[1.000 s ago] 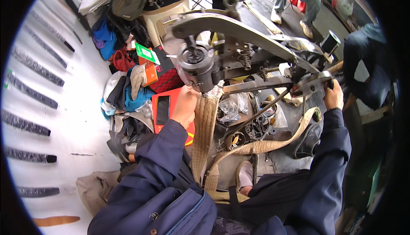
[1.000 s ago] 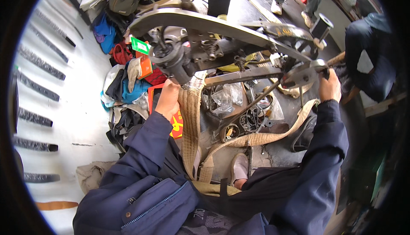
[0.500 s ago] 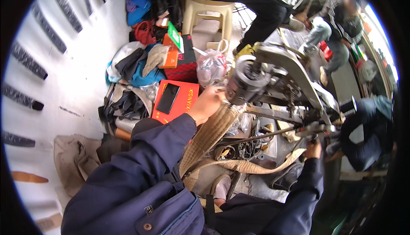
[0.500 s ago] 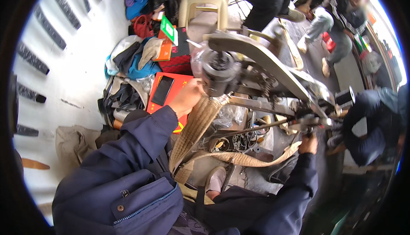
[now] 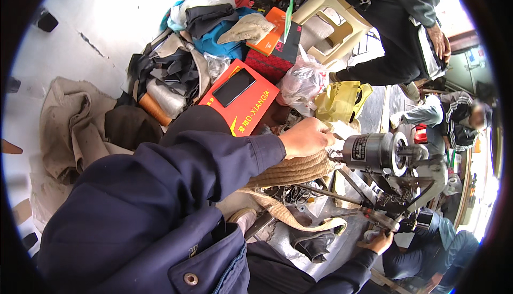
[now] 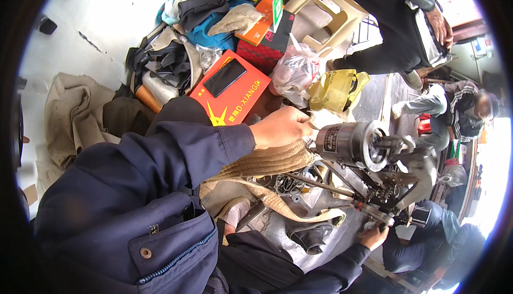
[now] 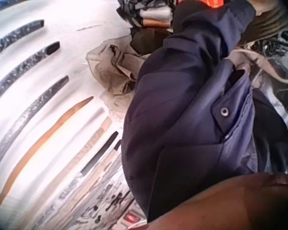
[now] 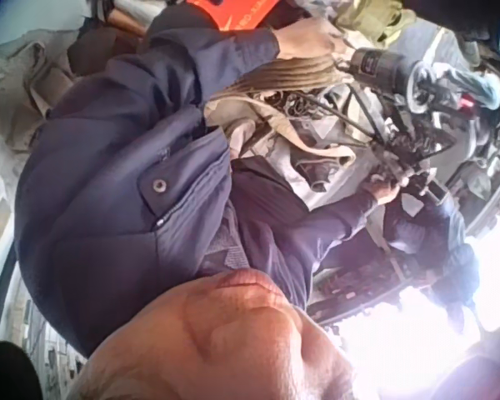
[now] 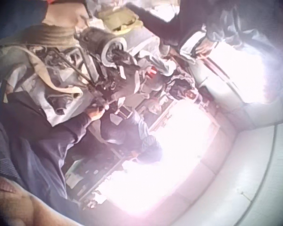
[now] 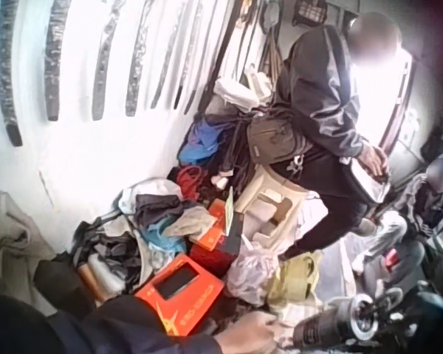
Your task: The person sits on the floor and uses a sewing machine to stitch a beige fabric strap. They thread a needle, position the strap under the presser foot, and operate the machine to sew along the strap's length.
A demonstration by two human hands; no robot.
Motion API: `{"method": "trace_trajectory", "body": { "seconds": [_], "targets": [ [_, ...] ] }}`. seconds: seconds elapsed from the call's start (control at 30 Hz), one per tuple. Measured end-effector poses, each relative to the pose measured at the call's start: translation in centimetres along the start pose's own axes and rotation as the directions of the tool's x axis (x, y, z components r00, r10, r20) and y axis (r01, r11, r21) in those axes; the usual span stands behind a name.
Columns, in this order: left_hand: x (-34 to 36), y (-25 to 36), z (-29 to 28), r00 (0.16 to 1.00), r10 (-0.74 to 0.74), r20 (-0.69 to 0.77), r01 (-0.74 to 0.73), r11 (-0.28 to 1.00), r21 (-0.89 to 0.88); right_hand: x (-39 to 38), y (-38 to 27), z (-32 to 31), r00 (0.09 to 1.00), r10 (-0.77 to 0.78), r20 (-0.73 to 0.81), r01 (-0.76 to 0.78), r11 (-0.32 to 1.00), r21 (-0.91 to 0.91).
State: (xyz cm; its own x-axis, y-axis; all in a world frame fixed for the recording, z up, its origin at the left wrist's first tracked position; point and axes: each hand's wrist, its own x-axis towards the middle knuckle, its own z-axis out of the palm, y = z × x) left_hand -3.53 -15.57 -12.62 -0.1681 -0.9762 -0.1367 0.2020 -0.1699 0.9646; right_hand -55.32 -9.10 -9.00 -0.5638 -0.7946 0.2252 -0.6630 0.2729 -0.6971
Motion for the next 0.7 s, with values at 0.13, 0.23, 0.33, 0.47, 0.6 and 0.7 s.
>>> {"method": "trace_trajectory", "body": {
  "seconds": [0.13,0.23,0.33,0.47,0.6,0.7],
  "targets": [
    [-0.4,0.8,-0.3,1.0,-0.006,0.028,0.006,1.0,0.008,-1.2,4.4,3.7,0.894,0.336,0.298,-0.315,0.942,-0.117],
    [-0.7,1.0,-0.2,0.999,0.037,-0.017,-0.036,0.999,0.007,-4.6,1.9,6.5,0.757,0.263,0.599,-0.262,0.961,-0.091],
    [-0.8,1.0,-0.3,0.999,0.044,-0.014,-0.043,0.998,0.035,-6.1,-3.5,5.2,0.823,0.048,0.566,-0.131,0.985,0.108],
    [-0.8,0.9,-0.3,0.999,0.044,-0.015,-0.044,0.998,0.039,-3.4,-6.4,-0.8,0.961,-0.06,0.269,0.021,0.989,0.147],
    [-0.3,0.6,-0.2,0.998,-0.062,0.0,0.062,0.995,-0.084,-0.4,-0.6,0.8,0.959,0.206,0.193,-0.241,0.954,0.18],
    [0.5,0.6,0.5,0.998,-0.065,0.015,0.067,0.973,-0.223,-2.0,2.3,3.8,0.897,0.341,0.281,-0.349,0.937,-0.024]
  ]
}}
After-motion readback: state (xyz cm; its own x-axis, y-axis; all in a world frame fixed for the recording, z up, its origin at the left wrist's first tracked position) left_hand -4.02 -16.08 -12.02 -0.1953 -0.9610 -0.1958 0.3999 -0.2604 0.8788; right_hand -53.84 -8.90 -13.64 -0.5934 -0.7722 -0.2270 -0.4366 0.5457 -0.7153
